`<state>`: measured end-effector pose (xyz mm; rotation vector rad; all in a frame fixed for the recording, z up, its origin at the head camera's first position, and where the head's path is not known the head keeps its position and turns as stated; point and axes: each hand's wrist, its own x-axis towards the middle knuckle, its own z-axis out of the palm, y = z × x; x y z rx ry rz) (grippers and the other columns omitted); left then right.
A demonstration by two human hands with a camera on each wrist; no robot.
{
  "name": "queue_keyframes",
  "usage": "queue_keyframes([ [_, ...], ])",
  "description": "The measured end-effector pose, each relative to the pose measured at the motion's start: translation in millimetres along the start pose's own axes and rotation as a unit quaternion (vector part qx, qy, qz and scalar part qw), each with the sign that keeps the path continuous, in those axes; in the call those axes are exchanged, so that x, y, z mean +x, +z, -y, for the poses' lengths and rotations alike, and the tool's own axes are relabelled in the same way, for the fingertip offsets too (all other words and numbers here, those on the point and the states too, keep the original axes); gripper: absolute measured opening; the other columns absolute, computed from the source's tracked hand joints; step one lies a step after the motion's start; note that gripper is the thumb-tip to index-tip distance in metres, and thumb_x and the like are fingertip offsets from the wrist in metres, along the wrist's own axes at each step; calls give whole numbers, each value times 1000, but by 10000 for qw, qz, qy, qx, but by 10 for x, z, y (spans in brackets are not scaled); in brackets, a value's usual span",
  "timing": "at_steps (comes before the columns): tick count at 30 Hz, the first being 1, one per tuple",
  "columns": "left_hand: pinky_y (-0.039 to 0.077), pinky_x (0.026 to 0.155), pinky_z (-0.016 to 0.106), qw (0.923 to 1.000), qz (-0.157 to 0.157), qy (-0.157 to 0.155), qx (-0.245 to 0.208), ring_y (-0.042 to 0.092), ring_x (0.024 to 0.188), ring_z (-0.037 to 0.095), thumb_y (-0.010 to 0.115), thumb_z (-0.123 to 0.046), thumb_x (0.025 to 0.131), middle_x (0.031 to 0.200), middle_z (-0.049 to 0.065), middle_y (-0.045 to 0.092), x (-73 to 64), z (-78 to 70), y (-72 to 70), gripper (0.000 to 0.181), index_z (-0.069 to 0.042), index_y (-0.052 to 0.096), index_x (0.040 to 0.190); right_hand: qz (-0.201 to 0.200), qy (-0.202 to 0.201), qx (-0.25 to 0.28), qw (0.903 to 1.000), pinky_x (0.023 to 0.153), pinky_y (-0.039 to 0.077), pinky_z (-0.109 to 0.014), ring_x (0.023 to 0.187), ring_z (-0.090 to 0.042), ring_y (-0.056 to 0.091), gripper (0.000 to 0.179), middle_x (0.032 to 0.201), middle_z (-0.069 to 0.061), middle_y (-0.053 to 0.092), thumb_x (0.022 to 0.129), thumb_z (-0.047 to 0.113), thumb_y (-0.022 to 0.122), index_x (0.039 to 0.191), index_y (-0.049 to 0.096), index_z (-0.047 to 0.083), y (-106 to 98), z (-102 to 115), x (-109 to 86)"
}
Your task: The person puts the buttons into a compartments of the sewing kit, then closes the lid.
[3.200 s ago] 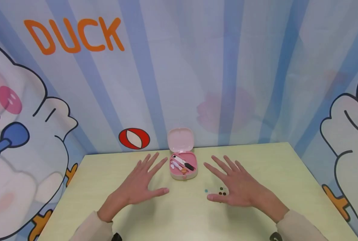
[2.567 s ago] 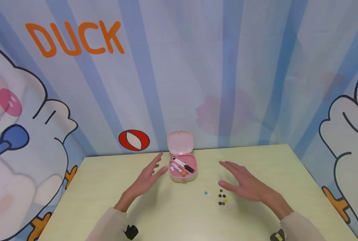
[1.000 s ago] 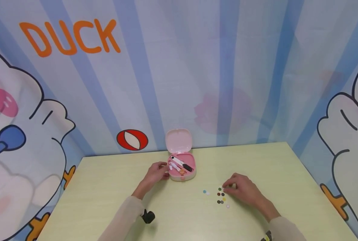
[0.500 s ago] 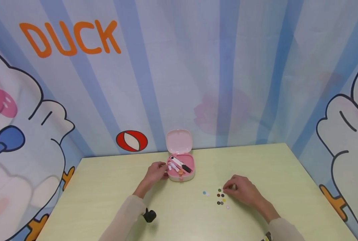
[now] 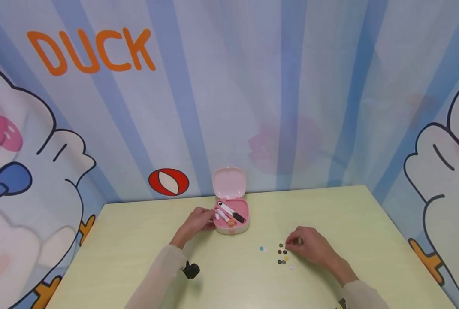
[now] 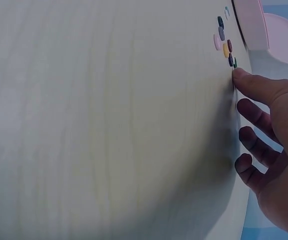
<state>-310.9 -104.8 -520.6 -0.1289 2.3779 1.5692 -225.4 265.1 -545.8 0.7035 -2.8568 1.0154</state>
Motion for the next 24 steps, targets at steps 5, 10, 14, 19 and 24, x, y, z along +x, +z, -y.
queue_keyframes([
  [5,62,77,31,9999,41,-76,-85,70,84,21,57,-24,103,100,14,70,15,8,-3,33,6,64,114,5,-63,-81,9999,60,46,-23,69,-1,50,6,82,16,61,91,13,79,96,81,16,14,1,-14],
  [10,62,82,32,9997,-21,-243,-11,68,89,21,57,-29,103,106,14,68,10,14,-10,41,7,59,123,-104,-138,-36,9998,59,45,-23,67,-1,50,6,82,16,62,92,14,79,97,82,15,32,-15,-13],
  [14,61,83,31,9995,-25,-324,38,67,90,21,58,-32,104,108,14,68,16,14,-12,45,6,56,128,-165,-113,38,9998,60,46,-23,68,-1,50,5,82,16,63,93,15,78,96,81,14,27,-8,-8],
  [19,62,80,30,9996,-3,-292,-24,68,83,19,57,-30,104,105,14,70,58,6,-8,41,7,61,123,-192,-118,100,9997,63,49,-24,70,-2,54,5,82,15,63,94,15,76,94,80,13,-5,3,12],
  [24,62,79,31,9995,-2,-301,-22,68,82,19,56,-28,104,103,14,71,67,-21,-6,40,7,61,122,-175,-30,72,9998,63,49,-25,70,-2,53,5,79,14,62,94,15,76,93,80,12,-24,-9,52],
])
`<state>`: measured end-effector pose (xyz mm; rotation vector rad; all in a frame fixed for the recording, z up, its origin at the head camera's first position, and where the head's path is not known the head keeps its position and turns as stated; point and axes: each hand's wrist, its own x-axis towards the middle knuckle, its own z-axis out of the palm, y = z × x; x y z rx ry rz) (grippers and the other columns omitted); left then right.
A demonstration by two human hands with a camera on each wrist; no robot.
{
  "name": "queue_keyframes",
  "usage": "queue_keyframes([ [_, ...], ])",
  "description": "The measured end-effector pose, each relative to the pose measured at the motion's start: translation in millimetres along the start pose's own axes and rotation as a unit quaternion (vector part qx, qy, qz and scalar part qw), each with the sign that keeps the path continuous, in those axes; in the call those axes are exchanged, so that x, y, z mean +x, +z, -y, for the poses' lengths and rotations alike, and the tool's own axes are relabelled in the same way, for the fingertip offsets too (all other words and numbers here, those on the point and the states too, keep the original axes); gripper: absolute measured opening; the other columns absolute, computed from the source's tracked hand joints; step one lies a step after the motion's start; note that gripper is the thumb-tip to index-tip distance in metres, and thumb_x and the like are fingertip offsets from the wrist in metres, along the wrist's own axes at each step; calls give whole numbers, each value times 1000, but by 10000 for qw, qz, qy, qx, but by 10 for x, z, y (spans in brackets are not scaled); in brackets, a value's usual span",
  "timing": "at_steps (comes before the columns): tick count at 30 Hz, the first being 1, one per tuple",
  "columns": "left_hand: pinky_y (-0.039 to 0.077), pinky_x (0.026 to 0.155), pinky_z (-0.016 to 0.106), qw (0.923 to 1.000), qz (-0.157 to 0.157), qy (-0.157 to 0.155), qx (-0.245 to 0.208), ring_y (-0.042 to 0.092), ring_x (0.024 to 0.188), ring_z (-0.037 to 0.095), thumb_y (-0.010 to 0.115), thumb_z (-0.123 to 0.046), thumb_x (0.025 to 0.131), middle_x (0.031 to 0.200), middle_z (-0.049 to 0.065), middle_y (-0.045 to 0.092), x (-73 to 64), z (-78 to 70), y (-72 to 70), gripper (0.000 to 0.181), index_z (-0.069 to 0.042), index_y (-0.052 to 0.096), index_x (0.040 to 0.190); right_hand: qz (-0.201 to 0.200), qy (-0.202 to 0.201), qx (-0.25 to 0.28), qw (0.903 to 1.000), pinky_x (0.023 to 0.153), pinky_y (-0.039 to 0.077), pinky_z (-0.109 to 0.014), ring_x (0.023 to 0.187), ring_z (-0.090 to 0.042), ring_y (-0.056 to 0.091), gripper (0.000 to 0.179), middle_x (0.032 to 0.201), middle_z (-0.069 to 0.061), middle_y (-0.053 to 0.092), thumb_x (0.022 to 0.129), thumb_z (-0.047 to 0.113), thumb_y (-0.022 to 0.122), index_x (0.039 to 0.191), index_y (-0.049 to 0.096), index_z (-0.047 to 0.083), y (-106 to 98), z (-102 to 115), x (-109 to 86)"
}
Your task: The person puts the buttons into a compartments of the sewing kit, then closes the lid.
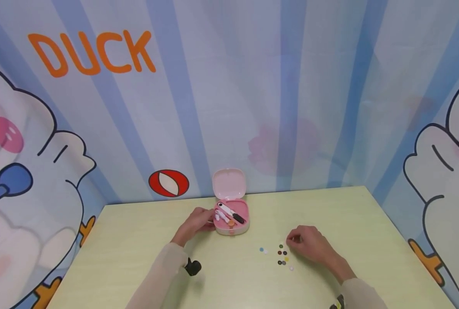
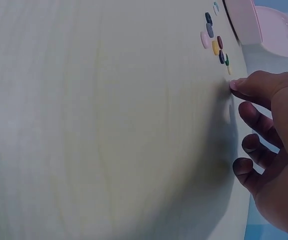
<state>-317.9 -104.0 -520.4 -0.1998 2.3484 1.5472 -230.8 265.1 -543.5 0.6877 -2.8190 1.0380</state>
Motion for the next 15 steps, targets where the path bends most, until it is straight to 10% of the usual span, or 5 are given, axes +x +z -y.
queue_keyframes([
  [15,61,83,30,9999,-62,-134,54,69,90,21,59,-32,105,108,14,69,-26,-14,-7,46,5,54,131,227,159,62,9996,63,46,-25,72,-6,51,5,79,10,62,92,13,76,91,79,9,-36,-6,128],
])
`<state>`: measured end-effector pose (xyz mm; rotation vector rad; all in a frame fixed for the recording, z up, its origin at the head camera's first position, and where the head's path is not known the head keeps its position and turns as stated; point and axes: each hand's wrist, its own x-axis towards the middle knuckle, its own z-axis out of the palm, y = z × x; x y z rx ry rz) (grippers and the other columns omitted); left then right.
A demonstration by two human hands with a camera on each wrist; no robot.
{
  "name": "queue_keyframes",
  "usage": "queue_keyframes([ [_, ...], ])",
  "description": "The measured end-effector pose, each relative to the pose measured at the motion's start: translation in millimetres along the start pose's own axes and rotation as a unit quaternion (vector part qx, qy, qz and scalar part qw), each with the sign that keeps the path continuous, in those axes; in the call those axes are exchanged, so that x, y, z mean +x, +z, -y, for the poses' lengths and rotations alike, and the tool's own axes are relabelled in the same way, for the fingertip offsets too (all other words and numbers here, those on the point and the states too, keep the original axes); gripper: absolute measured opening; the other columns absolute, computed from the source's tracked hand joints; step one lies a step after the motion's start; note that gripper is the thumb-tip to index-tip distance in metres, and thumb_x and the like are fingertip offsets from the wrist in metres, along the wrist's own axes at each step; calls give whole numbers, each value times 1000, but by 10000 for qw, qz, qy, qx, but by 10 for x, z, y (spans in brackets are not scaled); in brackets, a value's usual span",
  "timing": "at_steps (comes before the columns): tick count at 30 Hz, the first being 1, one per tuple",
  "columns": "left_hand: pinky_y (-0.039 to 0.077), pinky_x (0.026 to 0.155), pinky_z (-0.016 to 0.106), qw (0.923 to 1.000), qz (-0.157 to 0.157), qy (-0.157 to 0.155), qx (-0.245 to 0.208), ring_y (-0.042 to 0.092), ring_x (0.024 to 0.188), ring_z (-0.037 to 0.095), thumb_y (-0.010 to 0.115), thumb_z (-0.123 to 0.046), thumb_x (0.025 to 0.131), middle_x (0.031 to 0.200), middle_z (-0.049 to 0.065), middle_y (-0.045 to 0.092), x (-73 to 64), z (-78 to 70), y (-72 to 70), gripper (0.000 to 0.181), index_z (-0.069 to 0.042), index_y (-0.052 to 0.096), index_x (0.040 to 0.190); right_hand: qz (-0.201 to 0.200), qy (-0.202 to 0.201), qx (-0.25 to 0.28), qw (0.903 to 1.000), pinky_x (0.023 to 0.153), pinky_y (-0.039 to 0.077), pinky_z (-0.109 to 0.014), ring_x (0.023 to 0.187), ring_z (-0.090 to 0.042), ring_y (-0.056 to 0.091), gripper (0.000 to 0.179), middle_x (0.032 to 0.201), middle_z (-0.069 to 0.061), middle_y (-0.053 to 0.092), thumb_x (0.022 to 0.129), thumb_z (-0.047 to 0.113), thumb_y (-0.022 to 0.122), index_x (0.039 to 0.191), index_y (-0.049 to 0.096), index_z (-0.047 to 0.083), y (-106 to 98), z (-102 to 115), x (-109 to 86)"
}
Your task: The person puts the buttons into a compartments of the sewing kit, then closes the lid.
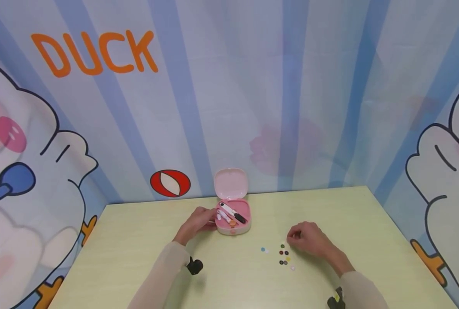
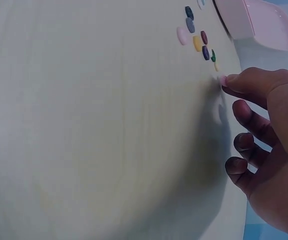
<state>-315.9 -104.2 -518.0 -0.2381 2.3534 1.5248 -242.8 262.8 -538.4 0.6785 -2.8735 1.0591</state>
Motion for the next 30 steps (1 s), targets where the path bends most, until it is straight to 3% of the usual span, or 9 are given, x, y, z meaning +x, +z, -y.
queue_keyframes([
  [11,61,82,29,10000,-2,15,-60,69,90,21,59,-33,105,108,14,69,23,1,-19,46,5,54,129,135,-97,295,9994,59,46,-25,69,-9,53,8,80,8,67,95,15,75,96,80,9,-69,126,331],
  [20,61,79,29,9999,24,2,-108,68,91,21,59,-33,104,107,13,68,32,35,-5,44,4,54,128,328,-454,524,9971,59,45,-25,67,-12,53,11,83,-1,73,96,12,73,97,80,3,-26,321,663],
  [30,61,83,31,9998,19,66,-160,67,94,22,59,-33,104,109,13,67,-22,21,-9,46,5,53,130,585,-212,621,9961,61,45,-27,72,-19,54,15,84,0,70,98,13,71,102,79,1,97,526,958],
])
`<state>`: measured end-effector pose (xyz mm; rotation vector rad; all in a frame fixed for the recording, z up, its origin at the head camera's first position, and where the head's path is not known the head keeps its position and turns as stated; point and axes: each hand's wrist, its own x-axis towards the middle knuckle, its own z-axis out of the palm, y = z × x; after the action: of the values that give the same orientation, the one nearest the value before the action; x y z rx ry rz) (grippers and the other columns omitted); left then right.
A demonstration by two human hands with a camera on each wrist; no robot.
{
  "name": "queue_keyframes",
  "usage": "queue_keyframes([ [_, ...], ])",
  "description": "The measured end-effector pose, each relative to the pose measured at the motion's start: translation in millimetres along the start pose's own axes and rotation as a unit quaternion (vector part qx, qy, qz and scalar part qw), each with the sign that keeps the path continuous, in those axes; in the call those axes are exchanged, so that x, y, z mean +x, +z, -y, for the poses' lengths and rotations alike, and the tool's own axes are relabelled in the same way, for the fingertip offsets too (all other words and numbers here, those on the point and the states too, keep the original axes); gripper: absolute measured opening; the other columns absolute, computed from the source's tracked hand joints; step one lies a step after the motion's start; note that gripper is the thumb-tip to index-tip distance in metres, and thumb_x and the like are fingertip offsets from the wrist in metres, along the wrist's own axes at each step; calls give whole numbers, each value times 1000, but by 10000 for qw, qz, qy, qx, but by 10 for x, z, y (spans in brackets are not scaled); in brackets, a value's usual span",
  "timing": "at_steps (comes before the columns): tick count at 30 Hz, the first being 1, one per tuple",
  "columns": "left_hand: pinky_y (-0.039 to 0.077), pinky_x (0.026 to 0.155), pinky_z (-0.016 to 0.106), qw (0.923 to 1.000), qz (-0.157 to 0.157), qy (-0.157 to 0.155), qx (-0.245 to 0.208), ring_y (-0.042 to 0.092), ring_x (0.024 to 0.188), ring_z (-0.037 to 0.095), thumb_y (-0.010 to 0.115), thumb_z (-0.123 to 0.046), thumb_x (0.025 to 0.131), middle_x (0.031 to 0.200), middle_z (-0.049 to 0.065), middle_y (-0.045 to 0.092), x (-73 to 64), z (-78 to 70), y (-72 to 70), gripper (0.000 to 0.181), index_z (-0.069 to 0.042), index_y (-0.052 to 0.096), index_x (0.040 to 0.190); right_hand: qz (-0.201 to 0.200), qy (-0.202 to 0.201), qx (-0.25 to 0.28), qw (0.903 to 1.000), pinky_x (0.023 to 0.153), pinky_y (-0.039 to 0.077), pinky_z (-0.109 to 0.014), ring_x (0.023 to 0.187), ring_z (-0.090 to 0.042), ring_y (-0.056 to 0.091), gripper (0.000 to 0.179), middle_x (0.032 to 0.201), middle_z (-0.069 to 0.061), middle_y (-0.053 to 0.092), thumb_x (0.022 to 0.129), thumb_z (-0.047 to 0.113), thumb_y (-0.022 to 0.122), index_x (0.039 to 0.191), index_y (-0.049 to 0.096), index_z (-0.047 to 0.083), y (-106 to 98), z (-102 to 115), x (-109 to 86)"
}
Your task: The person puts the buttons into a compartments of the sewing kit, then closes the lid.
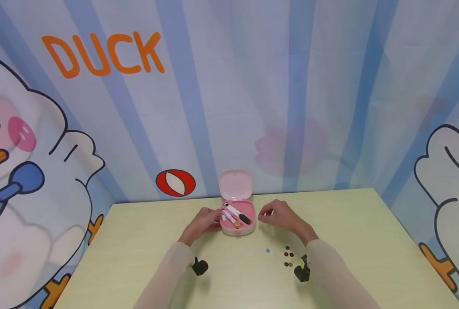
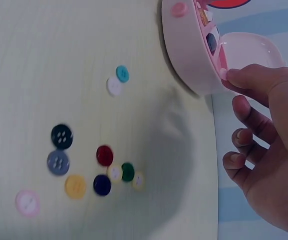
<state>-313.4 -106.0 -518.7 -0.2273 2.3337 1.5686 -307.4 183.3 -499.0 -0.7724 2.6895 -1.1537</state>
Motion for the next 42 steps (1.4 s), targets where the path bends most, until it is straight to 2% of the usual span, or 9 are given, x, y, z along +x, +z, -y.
queue_keyframes([
  [5,61,84,31,10000,-23,-12,59,67,94,22,59,-33,104,108,13,67,4,-23,8,45,4,54,129,-62,-26,-76,9999,62,46,-27,72,-17,55,13,83,4,70,97,13,72,101,80,4,35,40,123],
  [13,62,79,29,10000,75,24,11,69,86,19,59,-31,104,103,12,70,77,-17,38,42,6,59,124,-105,465,2,9989,62,41,-27,72,-16,51,11,81,-1,66,96,12,74,101,80,5,118,61,226],
  [19,62,79,31,10000,76,56,-3,68,82,18,58,-30,105,101,12,70,89,3,55,39,5,61,122,-108,604,-51,9981,61,39,-27,69,-15,50,9,79,0,64,96,12,73,99,81,7,157,29,256],
  [25,62,80,32,9999,77,129,-58,69,84,20,58,-28,105,101,12,71,59,-14,51,38,6,61,120,-157,615,-170,9978,58,38,-26,67,-14,49,9,76,0,61,97,13,72,100,80,9,155,-14,297],
  [34,62,78,31,9998,42,165,-106,68,81,16,59,-28,104,99,12,71,47,-11,43,36,6,63,116,-236,409,-171,9987,57,35,-26,63,-15,47,10,72,1,56,97,12,71,101,79,6,178,-30,330],
  [42,61,81,31,9999,-28,63,-105,69,86,19,59,-30,104,103,12,69,48,22,3,40,6,59,123,-512,364,-324,9975,56,34,-26,64,-15,45,23,72,-2,55,99,17,71,118,77,6,155,-10,279],
])
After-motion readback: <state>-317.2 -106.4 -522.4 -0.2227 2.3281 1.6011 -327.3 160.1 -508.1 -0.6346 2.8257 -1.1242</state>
